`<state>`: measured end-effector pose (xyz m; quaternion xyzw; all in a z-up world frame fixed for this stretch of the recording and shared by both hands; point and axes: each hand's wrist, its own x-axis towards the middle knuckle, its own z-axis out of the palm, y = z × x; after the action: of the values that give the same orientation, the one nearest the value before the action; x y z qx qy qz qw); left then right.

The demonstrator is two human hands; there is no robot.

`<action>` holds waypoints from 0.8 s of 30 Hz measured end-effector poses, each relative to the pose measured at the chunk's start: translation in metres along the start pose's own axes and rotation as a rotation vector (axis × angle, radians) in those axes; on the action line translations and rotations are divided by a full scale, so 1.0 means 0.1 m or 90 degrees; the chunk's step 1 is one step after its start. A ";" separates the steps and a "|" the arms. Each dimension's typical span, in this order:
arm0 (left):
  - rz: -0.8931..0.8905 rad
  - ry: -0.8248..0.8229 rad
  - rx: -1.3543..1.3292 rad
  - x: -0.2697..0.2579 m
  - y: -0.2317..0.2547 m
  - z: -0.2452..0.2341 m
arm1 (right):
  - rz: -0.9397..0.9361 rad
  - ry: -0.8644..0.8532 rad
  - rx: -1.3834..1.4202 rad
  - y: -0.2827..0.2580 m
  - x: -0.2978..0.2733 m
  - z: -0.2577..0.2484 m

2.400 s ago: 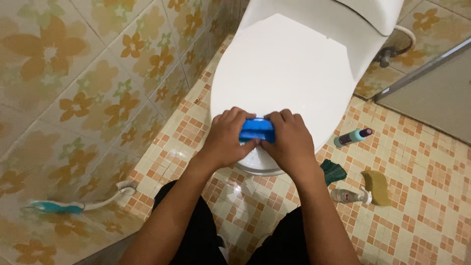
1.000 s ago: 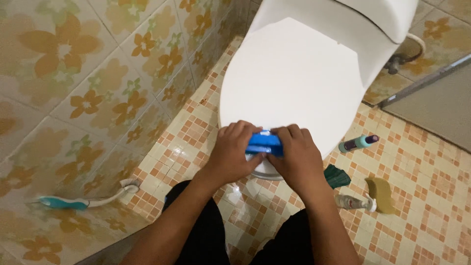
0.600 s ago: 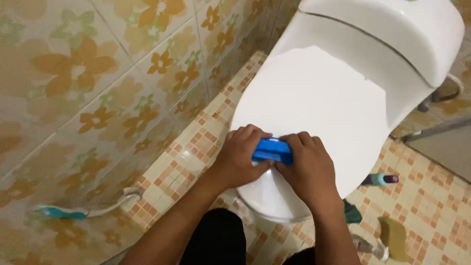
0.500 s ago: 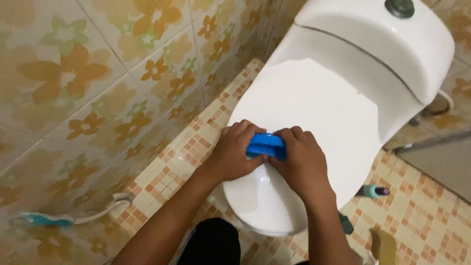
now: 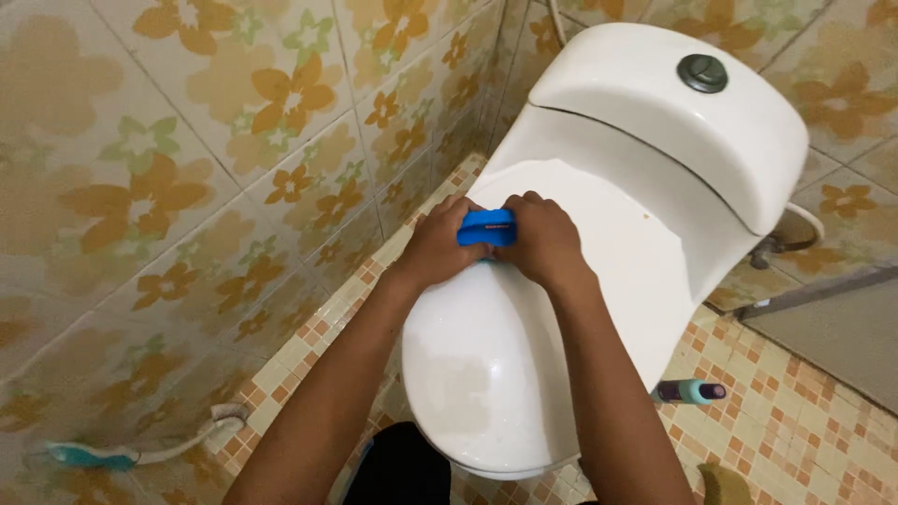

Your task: Cleaning the exterior surface and lid of a toilet using cleaning spray, sponges, and a brush.

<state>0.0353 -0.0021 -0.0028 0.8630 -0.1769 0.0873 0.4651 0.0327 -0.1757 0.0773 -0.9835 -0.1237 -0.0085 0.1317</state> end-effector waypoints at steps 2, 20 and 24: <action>0.003 -0.001 0.006 -0.02 0.01 0.01 | 0.008 -0.002 -0.001 -0.03 -0.05 -0.02; 0.089 -0.007 0.058 -0.39 0.30 0.10 | 0.004 0.085 0.070 0.06 -0.68 0.03; 0.058 -0.011 0.055 -0.31 0.30 0.10 | 0.001 0.082 0.074 0.10 -0.57 0.01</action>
<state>-0.0045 -0.0189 0.0047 0.8740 -0.2166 0.1083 0.4213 -0.0203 -0.1986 0.0707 -0.9717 -0.1145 -0.0648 0.1963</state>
